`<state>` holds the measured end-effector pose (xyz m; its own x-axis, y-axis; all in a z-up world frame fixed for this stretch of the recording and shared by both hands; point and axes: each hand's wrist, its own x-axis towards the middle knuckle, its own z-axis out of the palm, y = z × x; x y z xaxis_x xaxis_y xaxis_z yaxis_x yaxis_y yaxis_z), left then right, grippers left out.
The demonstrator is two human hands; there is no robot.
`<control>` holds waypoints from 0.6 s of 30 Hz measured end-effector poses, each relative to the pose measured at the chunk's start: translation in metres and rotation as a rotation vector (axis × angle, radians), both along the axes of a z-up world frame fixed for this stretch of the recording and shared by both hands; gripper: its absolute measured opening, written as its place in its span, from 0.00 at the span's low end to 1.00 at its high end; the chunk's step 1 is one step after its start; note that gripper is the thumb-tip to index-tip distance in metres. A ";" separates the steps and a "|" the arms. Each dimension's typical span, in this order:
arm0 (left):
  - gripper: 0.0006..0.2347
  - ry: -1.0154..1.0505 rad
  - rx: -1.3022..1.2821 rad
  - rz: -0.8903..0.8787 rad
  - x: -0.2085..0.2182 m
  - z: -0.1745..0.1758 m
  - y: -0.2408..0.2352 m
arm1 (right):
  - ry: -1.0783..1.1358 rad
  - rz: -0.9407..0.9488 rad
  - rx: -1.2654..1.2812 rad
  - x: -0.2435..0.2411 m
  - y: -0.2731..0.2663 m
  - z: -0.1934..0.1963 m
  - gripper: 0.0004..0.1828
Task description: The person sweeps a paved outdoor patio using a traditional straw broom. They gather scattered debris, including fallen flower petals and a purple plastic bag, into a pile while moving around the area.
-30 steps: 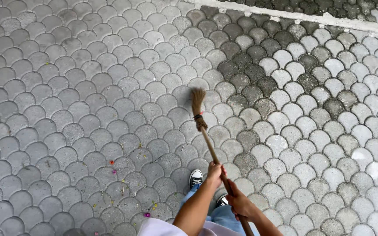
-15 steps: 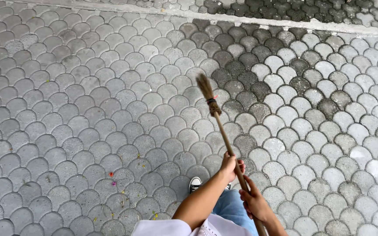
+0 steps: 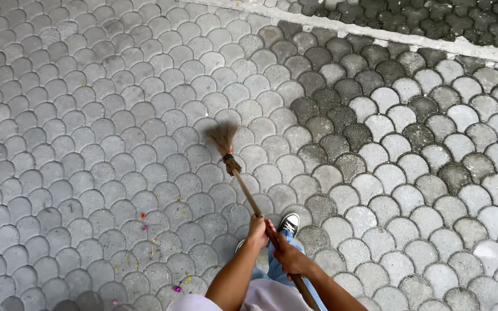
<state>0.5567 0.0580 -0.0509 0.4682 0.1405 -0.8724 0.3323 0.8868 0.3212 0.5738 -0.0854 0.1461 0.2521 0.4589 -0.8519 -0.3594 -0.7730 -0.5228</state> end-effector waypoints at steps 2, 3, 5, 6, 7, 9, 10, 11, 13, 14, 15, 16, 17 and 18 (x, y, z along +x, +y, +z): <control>0.03 0.042 0.097 -0.043 0.031 0.038 0.002 | 0.005 -0.076 0.029 0.021 -0.003 0.023 0.31; 0.05 0.087 0.180 -0.088 0.041 0.057 -0.004 | 0.012 -0.153 0.045 0.026 -0.010 0.036 0.30; 0.03 0.044 0.149 -0.090 0.059 0.076 -0.028 | 0.044 -0.283 0.047 0.032 -0.035 0.043 0.33; 0.02 0.003 0.122 -0.101 0.067 0.085 -0.037 | 0.078 -0.423 0.054 0.032 -0.044 0.046 0.36; 0.02 -0.008 0.129 -0.111 0.087 0.100 -0.053 | 0.069 -0.432 0.062 0.041 -0.055 0.056 0.36; 0.06 -0.103 -0.004 -0.230 0.117 0.128 -0.091 | -0.003 -0.649 0.068 0.052 -0.082 0.077 0.34; 0.06 -0.113 -0.010 -0.250 0.133 0.133 -0.114 | -0.014 -0.670 0.065 0.057 -0.097 0.079 0.34; 0.06 -0.140 -0.084 -0.326 0.147 0.138 -0.137 | -0.061 -0.724 0.025 0.061 -0.112 0.081 0.35; 0.06 -0.169 -0.164 -0.414 0.168 0.135 -0.186 | -0.112 -0.791 -0.020 0.069 -0.142 0.082 0.36; 0.08 -0.184 -0.160 -0.527 0.177 0.128 -0.212 | -0.129 -0.851 -0.099 0.073 -0.157 0.081 0.36; 0.10 -0.199 -0.154 -0.639 0.186 0.121 -0.238 | -0.145 -0.910 -0.177 0.077 -0.171 0.081 0.37; 0.10 -0.211 -0.154 -0.648 0.183 0.106 -0.255 | -0.157 -0.919 -0.176 0.080 -0.175 0.084 0.37; 0.05 -0.255 -0.187 -0.625 0.180 0.091 -0.272 | -0.138 -0.856 -0.273 0.083 -0.180 0.087 0.37; 0.02 -0.297 -0.218 -0.595 0.176 0.076 -0.290 | -0.118 -0.785 -0.368 0.086 -0.186 0.090 0.37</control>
